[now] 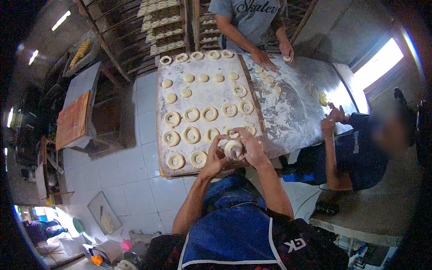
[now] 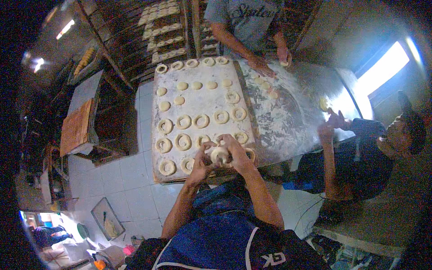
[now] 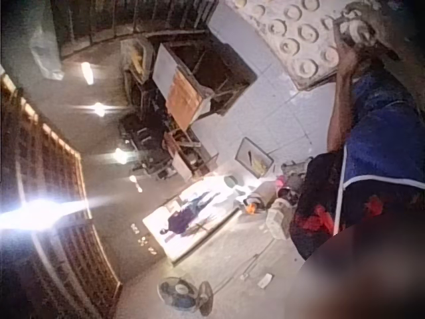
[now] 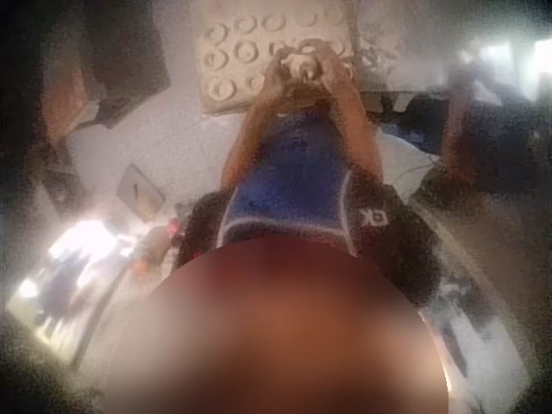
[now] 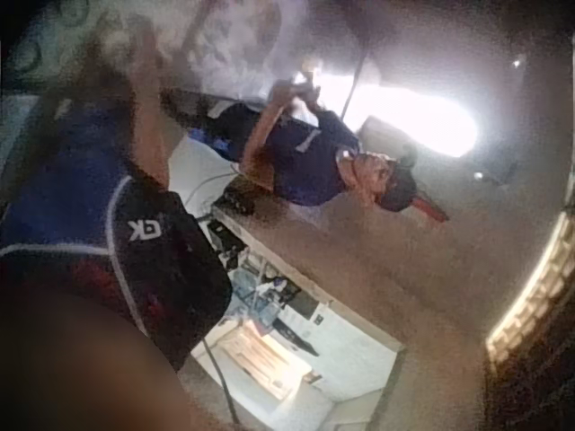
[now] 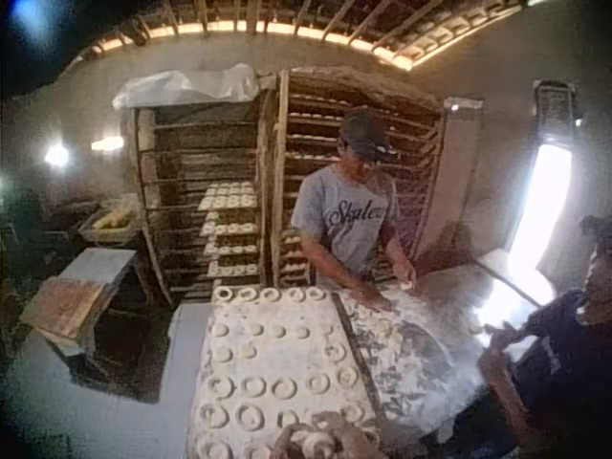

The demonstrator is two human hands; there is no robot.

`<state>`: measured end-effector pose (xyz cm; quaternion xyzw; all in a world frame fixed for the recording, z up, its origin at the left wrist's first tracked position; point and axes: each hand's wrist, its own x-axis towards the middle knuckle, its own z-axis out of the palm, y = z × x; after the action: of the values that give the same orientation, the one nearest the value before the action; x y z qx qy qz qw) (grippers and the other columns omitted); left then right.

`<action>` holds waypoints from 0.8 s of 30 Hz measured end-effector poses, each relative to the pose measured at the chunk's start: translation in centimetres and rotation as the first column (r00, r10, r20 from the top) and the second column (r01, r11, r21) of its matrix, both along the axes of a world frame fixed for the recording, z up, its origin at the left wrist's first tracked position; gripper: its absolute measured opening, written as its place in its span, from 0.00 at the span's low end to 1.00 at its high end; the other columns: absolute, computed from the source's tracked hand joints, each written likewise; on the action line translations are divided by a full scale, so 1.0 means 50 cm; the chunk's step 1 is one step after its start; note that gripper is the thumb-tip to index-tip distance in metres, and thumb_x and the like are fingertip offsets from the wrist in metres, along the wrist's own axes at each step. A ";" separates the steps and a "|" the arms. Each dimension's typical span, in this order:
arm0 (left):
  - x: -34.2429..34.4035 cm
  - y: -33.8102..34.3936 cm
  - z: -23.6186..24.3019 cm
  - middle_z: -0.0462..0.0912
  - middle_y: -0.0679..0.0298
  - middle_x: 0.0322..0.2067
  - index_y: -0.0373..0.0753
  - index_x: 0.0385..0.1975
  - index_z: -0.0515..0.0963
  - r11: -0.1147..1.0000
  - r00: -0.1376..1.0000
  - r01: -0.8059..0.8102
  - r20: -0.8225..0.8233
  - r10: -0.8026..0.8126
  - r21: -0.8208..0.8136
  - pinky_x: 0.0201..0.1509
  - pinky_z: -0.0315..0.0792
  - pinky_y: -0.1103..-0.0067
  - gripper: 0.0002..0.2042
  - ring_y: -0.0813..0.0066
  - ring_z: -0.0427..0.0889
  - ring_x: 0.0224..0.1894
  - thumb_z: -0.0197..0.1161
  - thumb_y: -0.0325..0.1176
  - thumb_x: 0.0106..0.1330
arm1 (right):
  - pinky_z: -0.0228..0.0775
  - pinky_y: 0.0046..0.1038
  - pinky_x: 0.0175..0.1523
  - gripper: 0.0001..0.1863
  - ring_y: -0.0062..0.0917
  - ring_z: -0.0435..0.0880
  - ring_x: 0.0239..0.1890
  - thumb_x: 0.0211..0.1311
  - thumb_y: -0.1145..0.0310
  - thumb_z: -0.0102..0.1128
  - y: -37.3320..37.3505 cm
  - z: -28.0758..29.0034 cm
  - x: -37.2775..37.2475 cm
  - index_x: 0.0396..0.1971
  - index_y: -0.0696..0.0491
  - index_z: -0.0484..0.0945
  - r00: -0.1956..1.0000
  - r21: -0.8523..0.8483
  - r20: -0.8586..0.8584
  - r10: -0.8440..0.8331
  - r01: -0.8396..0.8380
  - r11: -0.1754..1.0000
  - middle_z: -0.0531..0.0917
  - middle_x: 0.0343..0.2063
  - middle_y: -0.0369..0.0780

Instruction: The person shapes small dough balls into rings by hand and places them on a floured wooden board. Another person works alongside, also shaping dough. The camera wearer moves the board to a rack and retrieves a new one to continue shaping.

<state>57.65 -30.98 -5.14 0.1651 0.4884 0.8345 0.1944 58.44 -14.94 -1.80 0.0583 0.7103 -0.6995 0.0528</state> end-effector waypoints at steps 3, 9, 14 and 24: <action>-0.015 -0.002 0.000 0.76 0.62 0.33 0.42 0.47 0.63 0.850 0.985 -0.033 0.161 -0.061 0.525 0.34 0.75 0.78 0.17 0.73 0.80 0.34 0.57 0.30 0.58 | 0.71 0.26 0.41 0.16 0.26 0.80 0.35 0.63 0.60 0.49 -0.015 -0.033 -0.010 0.39 0.57 0.76 0.973 0.184 0.181 -0.143 0.110 0.977 0.80 0.30 0.40; -0.015 -0.001 0.014 0.71 0.62 0.24 0.37 0.37 0.65 0.757 0.880 -0.474 -0.267 0.392 -0.450 0.30 0.69 0.71 0.12 0.74 0.75 0.29 0.53 0.40 0.68 | 0.69 0.35 0.51 0.26 0.41 0.79 0.39 0.68 0.49 0.46 -0.102 -0.067 0.009 0.36 0.62 0.75 0.937 0.177 -0.058 -0.343 0.348 0.921 0.80 0.30 0.50; -0.012 -0.020 0.001 0.74 0.63 0.23 0.35 0.27 0.67 0.873 0.846 -0.479 0.309 0.434 0.085 0.30 0.67 0.72 0.15 0.69 0.74 0.25 0.48 0.40 0.70 | 0.69 0.41 0.45 0.27 0.46 0.80 0.33 0.69 0.50 0.46 -0.169 -0.040 0.023 0.31 0.64 0.76 0.903 0.036 -0.009 -0.430 0.430 0.902 0.82 0.34 0.55; -0.012 -0.073 -0.041 0.72 0.65 0.21 0.37 0.26 0.65 0.904 0.870 -0.358 0.434 0.233 0.232 0.32 0.67 0.70 0.17 0.65 0.74 0.26 0.45 0.44 0.72 | 0.66 0.38 0.31 0.29 0.34 0.74 0.19 0.70 0.51 0.44 -0.203 -0.009 0.052 0.21 0.62 0.77 0.958 0.221 -0.127 -0.257 0.280 0.934 0.75 0.13 0.46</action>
<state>57.06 -34.64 -7.17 -0.0567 0.3238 0.9355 0.1295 61.04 -25.09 -2.27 0.1272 0.7755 -0.6126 -0.0849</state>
